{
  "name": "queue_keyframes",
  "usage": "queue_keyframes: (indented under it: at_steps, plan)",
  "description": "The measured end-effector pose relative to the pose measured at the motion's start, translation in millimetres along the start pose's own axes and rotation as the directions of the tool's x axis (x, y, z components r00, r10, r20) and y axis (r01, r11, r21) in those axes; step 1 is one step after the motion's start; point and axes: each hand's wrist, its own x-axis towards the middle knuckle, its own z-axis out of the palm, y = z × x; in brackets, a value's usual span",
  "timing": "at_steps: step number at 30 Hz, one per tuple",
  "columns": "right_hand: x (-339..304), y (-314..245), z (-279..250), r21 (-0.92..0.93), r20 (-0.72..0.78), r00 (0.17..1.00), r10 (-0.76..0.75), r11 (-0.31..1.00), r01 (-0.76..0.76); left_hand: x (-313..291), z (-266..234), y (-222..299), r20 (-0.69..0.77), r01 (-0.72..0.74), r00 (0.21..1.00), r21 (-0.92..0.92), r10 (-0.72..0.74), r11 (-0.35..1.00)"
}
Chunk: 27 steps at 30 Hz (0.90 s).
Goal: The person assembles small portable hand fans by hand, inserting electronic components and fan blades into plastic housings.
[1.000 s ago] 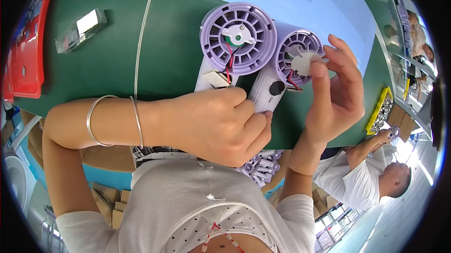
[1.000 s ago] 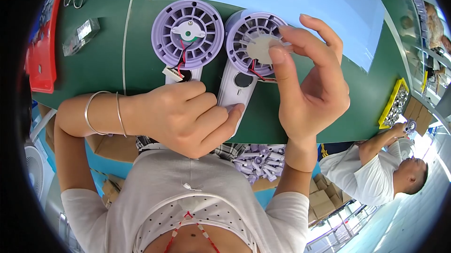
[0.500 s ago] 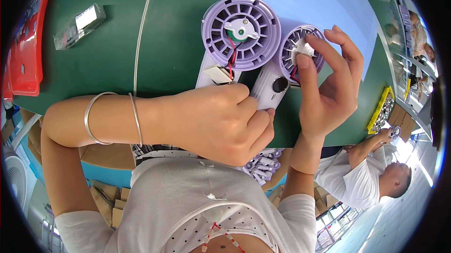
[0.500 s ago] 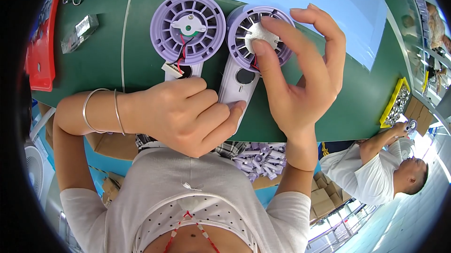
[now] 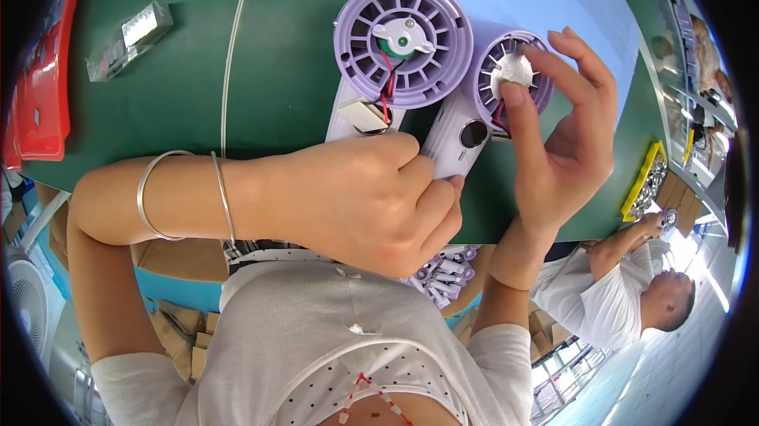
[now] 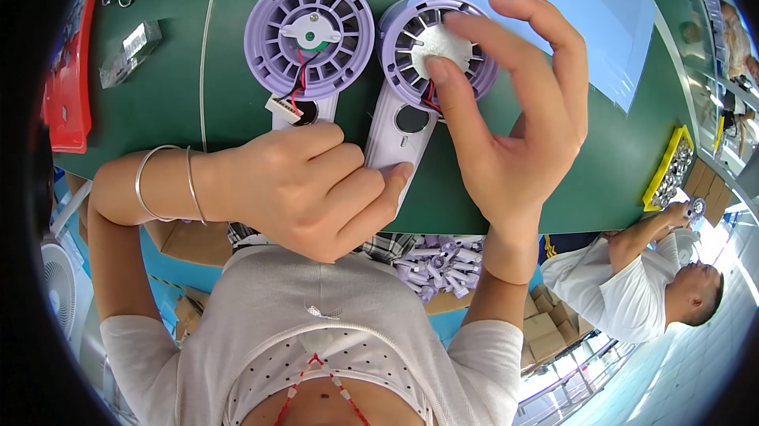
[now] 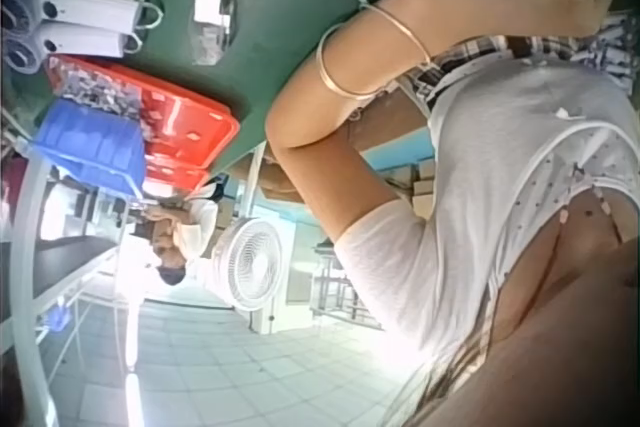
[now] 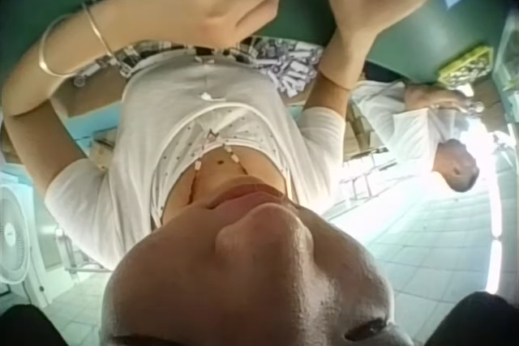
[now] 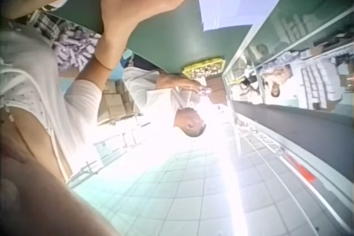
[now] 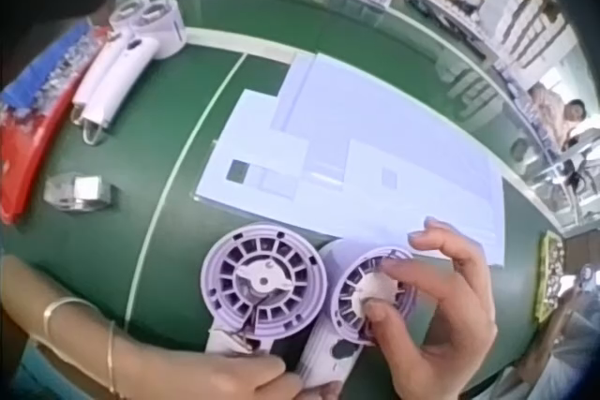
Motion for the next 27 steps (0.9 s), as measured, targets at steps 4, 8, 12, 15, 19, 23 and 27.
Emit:
queue_keyframes:
  at_steps: [4,8,12,15,19,23,27]
  plan:
    - [0,12,-4,0.298,-0.212,0.977,0.006,0.953,0.059,-1,0,1,-0.014,-0.012,1.0,0.012,0.012,1.0]
    - [-17,-9,-19,0.219,-0.32,0.926,0.201,0.966,-0.134,-2,-1,1,-0.084,-0.055,0.995,0.034,0.058,0.998]
    - [-44,-38,-22,-0.264,-0.006,0.995,-0.096,0.96,0.091,-6,-16,10,-0.203,-0.151,0.971,-0.104,0.128,0.983]
    - [-59,-55,-6,-0.451,0.178,0.983,-0.041,0.884,0.118,1,-28,10,-0.308,-0.129,0.948,-0.143,0.08,0.981]
    - [-71,-65,-5,-0.13,0.146,0.986,-0.085,0.986,0.105,2,-59,-23,-0.238,0.045,0.959,-0.418,-0.157,0.907]
    - [-66,-64,-12,-0.05,0.002,0.985,-0.172,0.984,0.172,5,-86,-37,0.176,0.558,0.76,-0.67,-0.626,0.489]
    - [-45,-58,-16,0.121,-0.151,0.986,-0.074,0.988,0.093,10,-86,-39,0.338,0.587,0.659,-0.79,-0.672,0.178]
